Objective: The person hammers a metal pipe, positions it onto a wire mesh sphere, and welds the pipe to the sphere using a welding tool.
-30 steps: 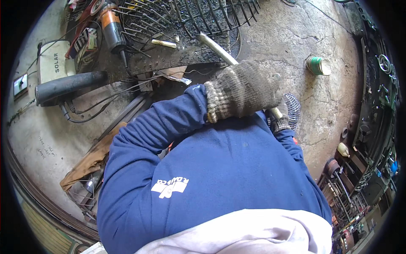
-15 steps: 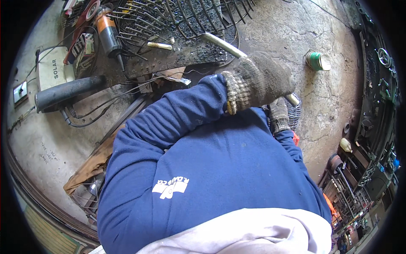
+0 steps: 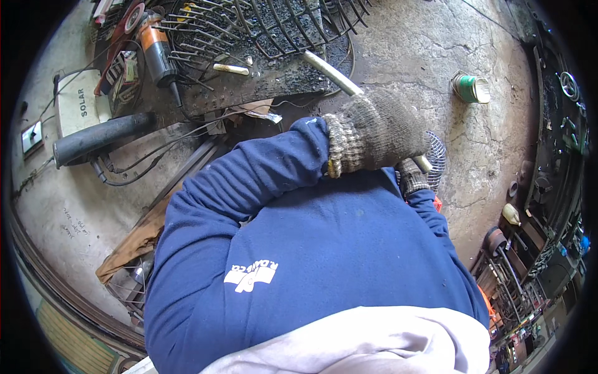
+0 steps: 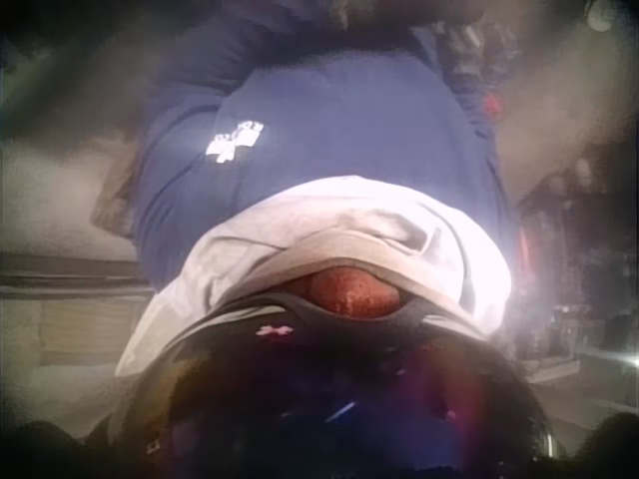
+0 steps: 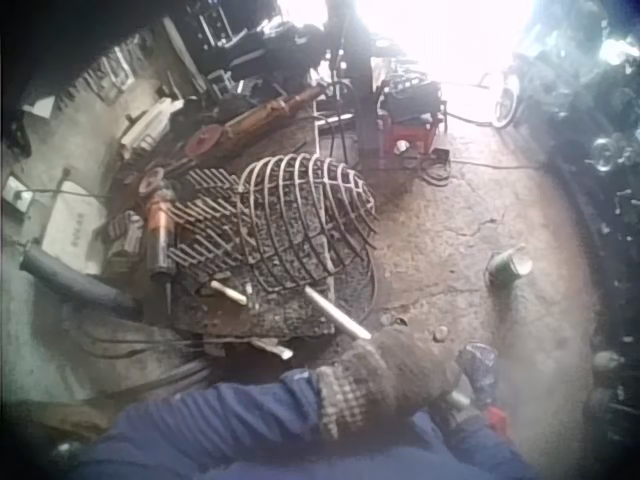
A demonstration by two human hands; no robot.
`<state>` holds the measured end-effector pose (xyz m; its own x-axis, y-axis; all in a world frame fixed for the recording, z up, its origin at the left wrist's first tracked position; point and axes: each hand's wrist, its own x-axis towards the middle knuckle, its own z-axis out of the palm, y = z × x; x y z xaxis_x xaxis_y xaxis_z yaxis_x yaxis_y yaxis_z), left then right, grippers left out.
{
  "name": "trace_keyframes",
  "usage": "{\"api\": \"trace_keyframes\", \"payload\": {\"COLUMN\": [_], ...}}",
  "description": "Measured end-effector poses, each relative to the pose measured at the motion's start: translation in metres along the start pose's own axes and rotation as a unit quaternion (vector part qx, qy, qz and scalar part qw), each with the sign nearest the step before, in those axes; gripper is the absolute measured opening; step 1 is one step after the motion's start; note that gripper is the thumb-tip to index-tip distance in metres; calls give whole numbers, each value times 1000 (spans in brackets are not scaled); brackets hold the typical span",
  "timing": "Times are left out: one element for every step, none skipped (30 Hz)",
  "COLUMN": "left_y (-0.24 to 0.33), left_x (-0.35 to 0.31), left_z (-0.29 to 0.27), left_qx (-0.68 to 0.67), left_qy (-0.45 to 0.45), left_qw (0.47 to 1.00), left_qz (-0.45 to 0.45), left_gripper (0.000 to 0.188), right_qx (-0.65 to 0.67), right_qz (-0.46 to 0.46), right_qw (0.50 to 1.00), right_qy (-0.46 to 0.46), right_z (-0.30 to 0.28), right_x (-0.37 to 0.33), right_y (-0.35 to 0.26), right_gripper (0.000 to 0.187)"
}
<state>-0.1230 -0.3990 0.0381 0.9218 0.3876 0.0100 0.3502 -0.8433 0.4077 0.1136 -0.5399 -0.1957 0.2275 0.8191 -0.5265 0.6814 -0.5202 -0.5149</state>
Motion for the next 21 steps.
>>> {"api": "trace_keyframes", "payload": {"left_y": [5,9,13,19,5,-7,-29,-42,-52,-49,-48,-44,-53,-82,-110,-113,-115,-116,-121,-127,-128], "left_x": [-3,-6,-11,-20,-46,-72,-91,-105,-116,-122,-123,-128,-132,-136,-135,-131,-121,-116,-114,-113,-120], "left_z": [-6,-13,-21,-41,-18,-17,-27,-41,-56,-78,-103,-115,-117,-104,-87,-84,-83,-80,-76,-72,-68], "left_qx": [21,36,52,10,159,136,56,7,-33,-105,-126,-128,-152,-168,-203,-165,-126,-86,-110,-133,-153], "left_qy": [-25,-45,-65,-45,64,181,322,396,444,442,380,351,324,334,346,328,309,290,298,305,310], "left_qw": [999,998,996,994,976,958,926,888,844,790,777,760,748,740,739,752,764,771,767,762,749], "left_qz": [-20,-27,-33,-100,-133,-173,-189,-232,-299,-412,-486,-532,-559,-559,-541,-547,-552,-560,-558,-555,-565], "left_gripper": [16,16,18,18,16,20,25,29,33,41,46,46,47,44,43,46,50,54,56,59,62], "right_qx": [-1,-5,-10,-18,-7,-12,86,109,121,85,45,28,1,-19,-55,-85,-117,-158,-199,-229,-255], "right_qz": [-8,-6,-4,-4,-12,-26,-51,-116,-183,-287,-391,-386,-412,-442,-458,-493,-496,-492,-486,-487,-496], "right_qw": [1000,1000,1000,1000,1000,999,995,987,975,953,918,921,909,893,883,863,858,851,842,833,818], "right_qy": [-6,-1,6,15,21,17,29,36,45,49,49,-50,-61,-80,-86,-69,-66,-97,-127,-127,-139], "right_z": [0,-1,-3,-6,-9,-10,-17,-21,-28,-42,-63,-94,-103,-107,-108,-106,-106,-108,-109,-113,-113], "right_x": [-2,-3,-6,-9,-15,-16,-29,-36,-41,-45,-49,-59,-57,-49,-41,-33,-31,-23,-14,-9,-6], "right_y": [-4,-6,-8,-13,-22,-31,-42,-50,-59,-76,-103,-160,-178,-193,-201,-210,-223,-230,-237,-249,-265], "right_gripper": [44,43,43,42,41,40,47,49,51,53,54,53,52,50,49,48,44,43,43,41,39]}}
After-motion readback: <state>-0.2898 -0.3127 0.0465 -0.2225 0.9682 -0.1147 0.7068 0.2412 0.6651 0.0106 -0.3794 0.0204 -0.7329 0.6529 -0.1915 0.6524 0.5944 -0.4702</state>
